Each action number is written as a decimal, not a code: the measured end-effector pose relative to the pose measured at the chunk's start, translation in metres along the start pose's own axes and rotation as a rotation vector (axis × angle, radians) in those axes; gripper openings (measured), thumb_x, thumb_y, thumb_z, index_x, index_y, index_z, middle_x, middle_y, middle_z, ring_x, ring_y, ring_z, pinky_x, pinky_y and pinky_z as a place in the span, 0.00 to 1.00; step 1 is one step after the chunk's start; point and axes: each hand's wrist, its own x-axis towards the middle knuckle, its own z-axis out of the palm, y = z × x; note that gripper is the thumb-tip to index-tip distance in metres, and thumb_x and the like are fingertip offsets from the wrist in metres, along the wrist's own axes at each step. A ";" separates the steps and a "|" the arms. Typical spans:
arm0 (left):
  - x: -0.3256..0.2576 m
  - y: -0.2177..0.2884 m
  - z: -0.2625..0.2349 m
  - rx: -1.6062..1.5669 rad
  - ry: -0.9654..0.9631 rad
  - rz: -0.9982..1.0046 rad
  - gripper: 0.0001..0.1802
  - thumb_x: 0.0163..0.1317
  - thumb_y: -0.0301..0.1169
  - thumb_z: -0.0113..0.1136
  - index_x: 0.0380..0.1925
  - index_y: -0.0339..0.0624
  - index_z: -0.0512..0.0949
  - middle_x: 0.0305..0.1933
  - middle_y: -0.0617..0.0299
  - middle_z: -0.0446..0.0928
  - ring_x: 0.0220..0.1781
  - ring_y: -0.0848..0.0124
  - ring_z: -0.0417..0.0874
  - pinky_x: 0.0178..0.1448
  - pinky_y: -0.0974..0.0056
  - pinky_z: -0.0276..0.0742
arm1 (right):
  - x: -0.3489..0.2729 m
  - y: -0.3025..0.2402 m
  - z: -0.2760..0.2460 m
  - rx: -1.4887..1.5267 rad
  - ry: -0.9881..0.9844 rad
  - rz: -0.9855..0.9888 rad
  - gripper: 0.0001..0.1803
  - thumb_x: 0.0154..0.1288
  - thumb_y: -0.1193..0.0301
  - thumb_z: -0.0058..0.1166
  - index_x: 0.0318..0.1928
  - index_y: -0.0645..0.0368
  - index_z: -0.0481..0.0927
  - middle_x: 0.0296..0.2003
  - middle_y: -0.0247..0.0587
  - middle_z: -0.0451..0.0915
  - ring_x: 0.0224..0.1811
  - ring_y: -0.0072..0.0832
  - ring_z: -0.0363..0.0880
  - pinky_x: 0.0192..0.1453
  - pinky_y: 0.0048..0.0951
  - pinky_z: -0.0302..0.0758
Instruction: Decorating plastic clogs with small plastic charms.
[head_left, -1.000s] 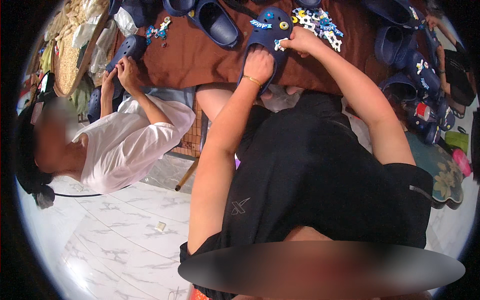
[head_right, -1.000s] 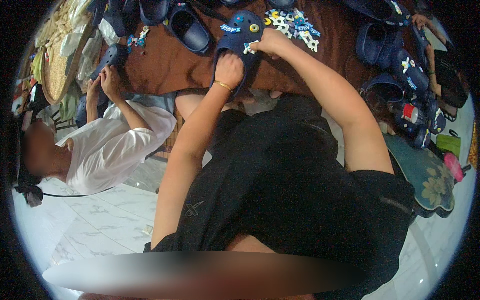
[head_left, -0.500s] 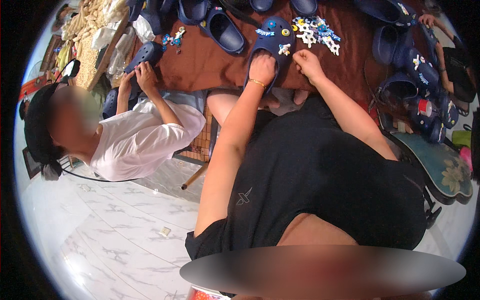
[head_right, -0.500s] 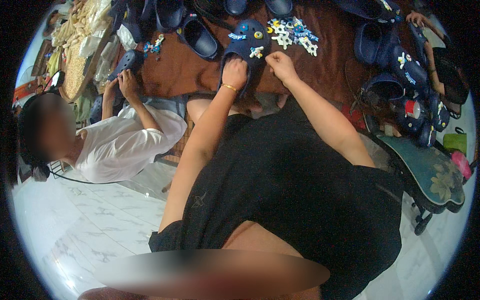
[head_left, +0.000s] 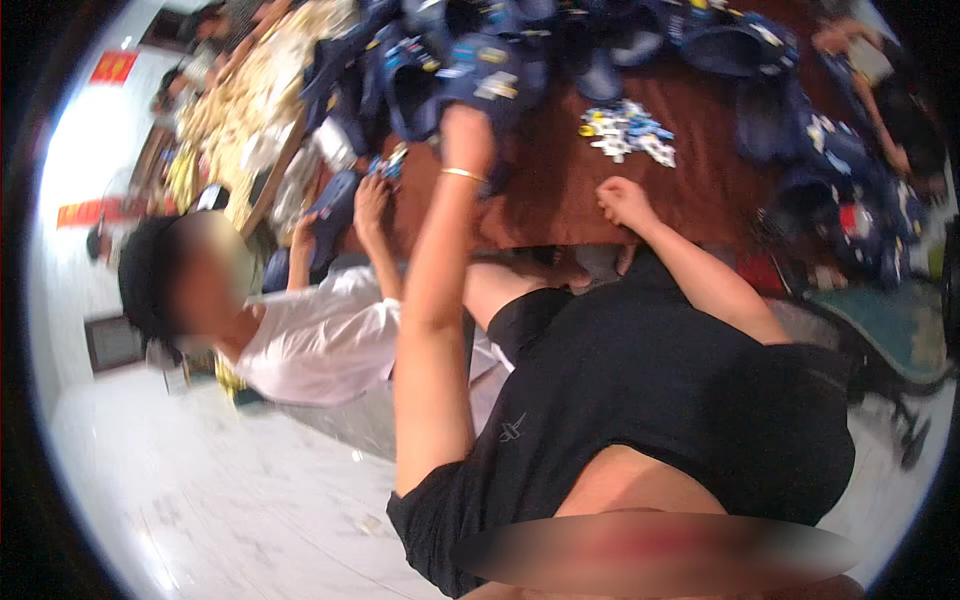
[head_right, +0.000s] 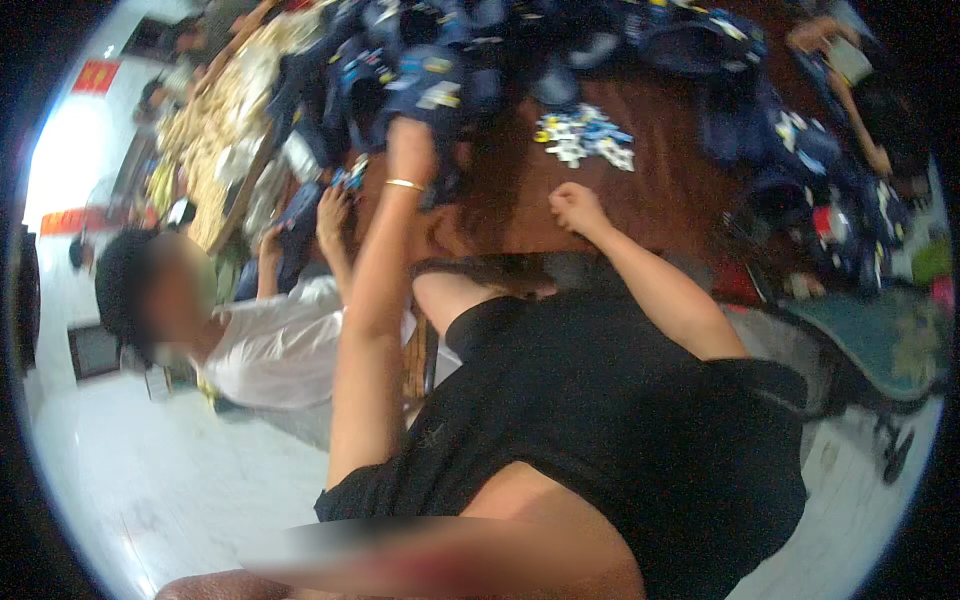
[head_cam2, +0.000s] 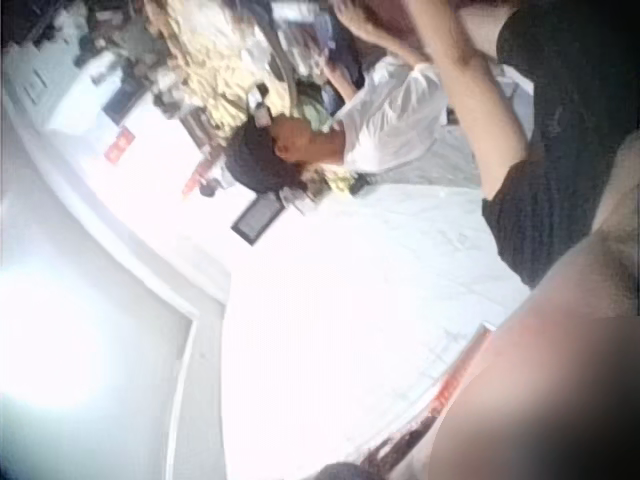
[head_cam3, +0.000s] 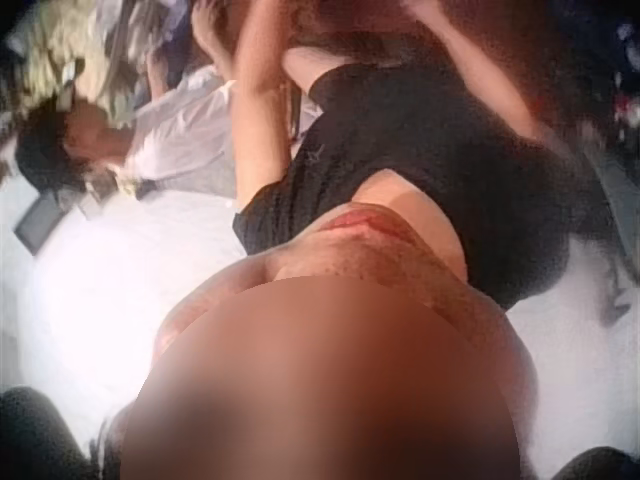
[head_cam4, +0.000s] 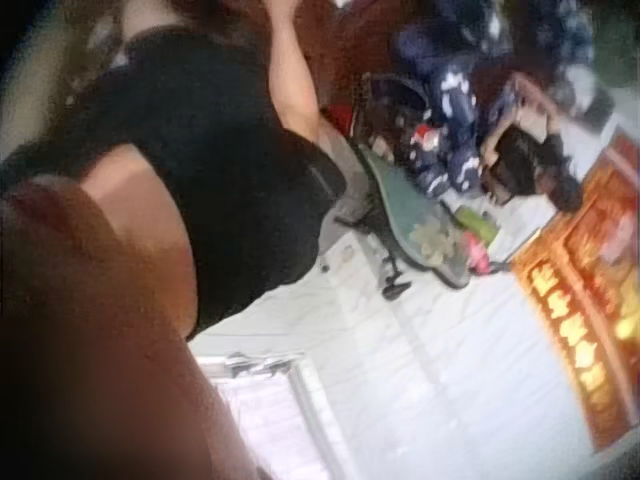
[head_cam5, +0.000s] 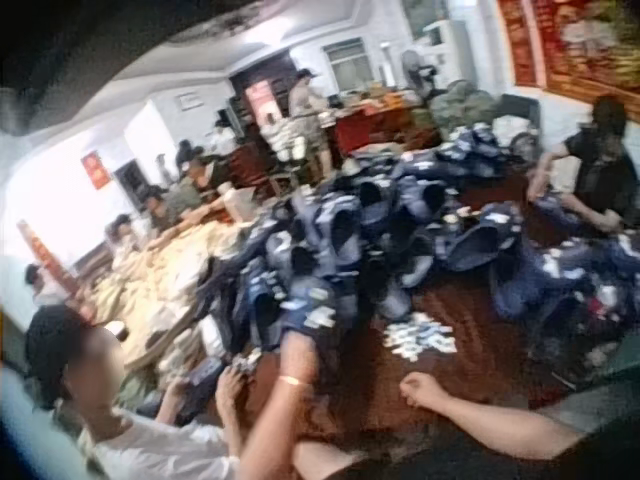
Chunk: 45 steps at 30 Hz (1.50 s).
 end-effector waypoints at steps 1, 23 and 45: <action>0.035 -0.006 -0.002 -0.243 -0.103 0.018 0.05 0.44 0.24 0.49 0.15 0.38 0.74 0.23 0.50 0.73 0.30 0.60 0.76 0.33 0.60 0.71 | 0.001 0.015 -0.014 0.046 0.031 -0.006 0.07 0.58 0.69 0.46 0.33 0.61 0.71 0.23 0.36 0.73 0.16 0.18 0.68 0.15 0.18 0.65; -0.038 0.012 0.020 -0.599 0.188 0.006 0.24 0.45 0.23 0.51 0.47 0.37 0.67 0.51 0.46 0.66 0.55 0.52 0.65 0.58 0.56 0.61 | 0.088 -0.126 -0.243 -0.760 1.047 -0.037 0.37 0.48 0.61 0.55 0.58 0.52 0.56 0.55 0.62 0.57 0.58 0.52 0.57 0.60 0.38 0.57; -0.124 0.124 -0.056 -1.111 0.236 -0.030 0.11 0.48 0.21 0.50 0.34 0.36 0.73 0.40 0.51 0.73 0.42 0.54 0.73 0.45 0.59 0.70 | -0.074 -0.045 0.030 -0.845 0.108 -0.520 0.25 0.49 0.74 0.51 0.50 0.66 0.64 0.53 0.65 0.57 0.53 0.54 0.60 0.56 0.41 0.60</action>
